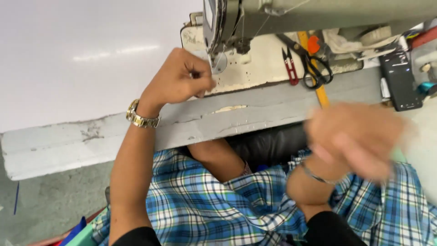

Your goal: Trimming loose threads from a plaid garment and marking a quality control checklist at a sewing station.

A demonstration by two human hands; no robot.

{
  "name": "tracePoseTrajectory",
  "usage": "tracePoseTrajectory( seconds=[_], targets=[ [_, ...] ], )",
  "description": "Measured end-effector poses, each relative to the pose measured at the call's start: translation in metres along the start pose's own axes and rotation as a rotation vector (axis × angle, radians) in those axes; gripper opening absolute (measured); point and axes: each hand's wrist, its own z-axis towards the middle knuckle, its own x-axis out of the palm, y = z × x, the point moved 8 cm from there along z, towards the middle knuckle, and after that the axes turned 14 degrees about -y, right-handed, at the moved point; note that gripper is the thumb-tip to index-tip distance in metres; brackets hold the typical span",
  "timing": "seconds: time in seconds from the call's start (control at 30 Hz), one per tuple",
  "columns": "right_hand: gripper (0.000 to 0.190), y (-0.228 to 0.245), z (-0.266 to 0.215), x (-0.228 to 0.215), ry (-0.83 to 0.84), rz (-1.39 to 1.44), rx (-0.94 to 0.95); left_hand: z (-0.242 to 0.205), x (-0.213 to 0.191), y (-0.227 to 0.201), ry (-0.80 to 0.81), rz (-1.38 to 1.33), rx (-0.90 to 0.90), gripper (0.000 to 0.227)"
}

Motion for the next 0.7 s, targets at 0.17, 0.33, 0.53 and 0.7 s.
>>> tracePoseTrajectory(
  seconds=[0.17, 0.33, 0.53, 0.7],
  targets=[
    [0.027, -0.178, -0.022, 0.039, -0.956, 0.675, 0.675, -0.004, -0.004, 0.019, 0.206, -0.049, -0.259, 0.017],
    [0.023, -0.185, 0.009, 0.070, -0.923, 0.899, 0.651, -0.002, -0.010, 0.032, 0.188, -0.057, -0.295, 0.021],
    [0.056, -0.186, 0.036, 0.100, -0.786, 1.276, 0.525, -0.009, -0.014, 0.040, 0.106, -0.051, -0.283, 0.020],
    [0.035, -0.199, 0.047, 0.103, -0.865, 1.336, 0.603, -0.009, 0.001, 0.031, 0.107, -0.049, -0.250, 0.020]
  ],
)
